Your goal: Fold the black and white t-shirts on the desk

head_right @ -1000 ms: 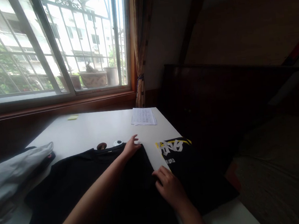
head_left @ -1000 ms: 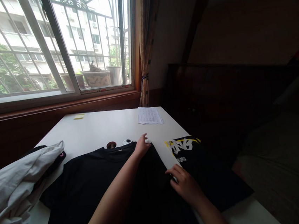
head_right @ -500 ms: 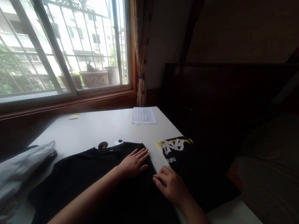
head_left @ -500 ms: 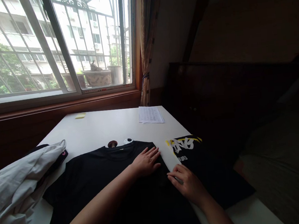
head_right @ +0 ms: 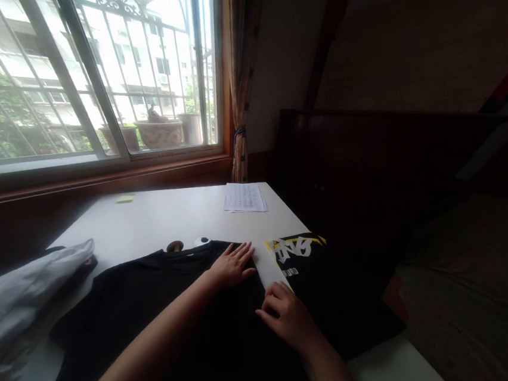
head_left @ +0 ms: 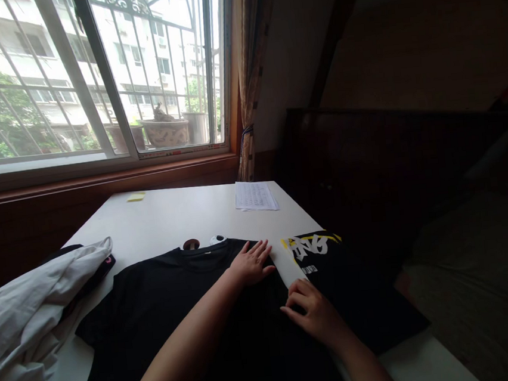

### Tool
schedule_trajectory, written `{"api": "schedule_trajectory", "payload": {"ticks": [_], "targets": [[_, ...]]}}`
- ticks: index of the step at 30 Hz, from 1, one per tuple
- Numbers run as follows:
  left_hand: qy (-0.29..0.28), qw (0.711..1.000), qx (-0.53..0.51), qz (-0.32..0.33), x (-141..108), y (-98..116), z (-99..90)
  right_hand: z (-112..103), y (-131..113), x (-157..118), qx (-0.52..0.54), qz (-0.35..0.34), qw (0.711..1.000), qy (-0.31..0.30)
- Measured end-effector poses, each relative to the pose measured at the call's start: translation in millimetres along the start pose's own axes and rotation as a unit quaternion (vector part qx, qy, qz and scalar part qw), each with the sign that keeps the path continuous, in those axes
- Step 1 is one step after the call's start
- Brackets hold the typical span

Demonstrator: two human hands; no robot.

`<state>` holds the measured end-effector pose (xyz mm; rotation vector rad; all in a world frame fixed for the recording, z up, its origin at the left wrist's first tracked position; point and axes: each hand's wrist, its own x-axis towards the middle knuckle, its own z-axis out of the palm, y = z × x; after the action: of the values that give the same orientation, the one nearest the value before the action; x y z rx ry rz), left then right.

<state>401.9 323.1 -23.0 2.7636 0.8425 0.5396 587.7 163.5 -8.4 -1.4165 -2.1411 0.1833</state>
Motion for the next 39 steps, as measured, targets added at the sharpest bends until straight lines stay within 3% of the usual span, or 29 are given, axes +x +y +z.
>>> {"api": "schedule_trajectory", "payload": {"ticks": [8, 16, 21, 28, 39], "targets": [[0.031, 0.998, 0.015, 0.05, -12, 9, -8.7, 2, 9, 2, 0.006, 0.014, 0.998, 0.063], [-0.031, 0.998, -0.017, 0.047, -28, -4, -8.0, 4, 8, 2, -0.018, 0.029, 0.999, -0.004], [-0.029, 0.999, -0.004, 0.018, -22, -13, -10.0, 4, -1, 1, -0.022, 0.009, 0.999, -0.039], [-0.031, 0.999, 0.01, -0.017, -17, -11, -9.0, 3, -14, 1, 0.004, -0.023, 1.0, -0.021], [-0.012, 0.998, 0.053, -0.036, -15, -10, -6.4, 4, -20, 4, 0.017, -0.018, 0.998, -0.057]]}}
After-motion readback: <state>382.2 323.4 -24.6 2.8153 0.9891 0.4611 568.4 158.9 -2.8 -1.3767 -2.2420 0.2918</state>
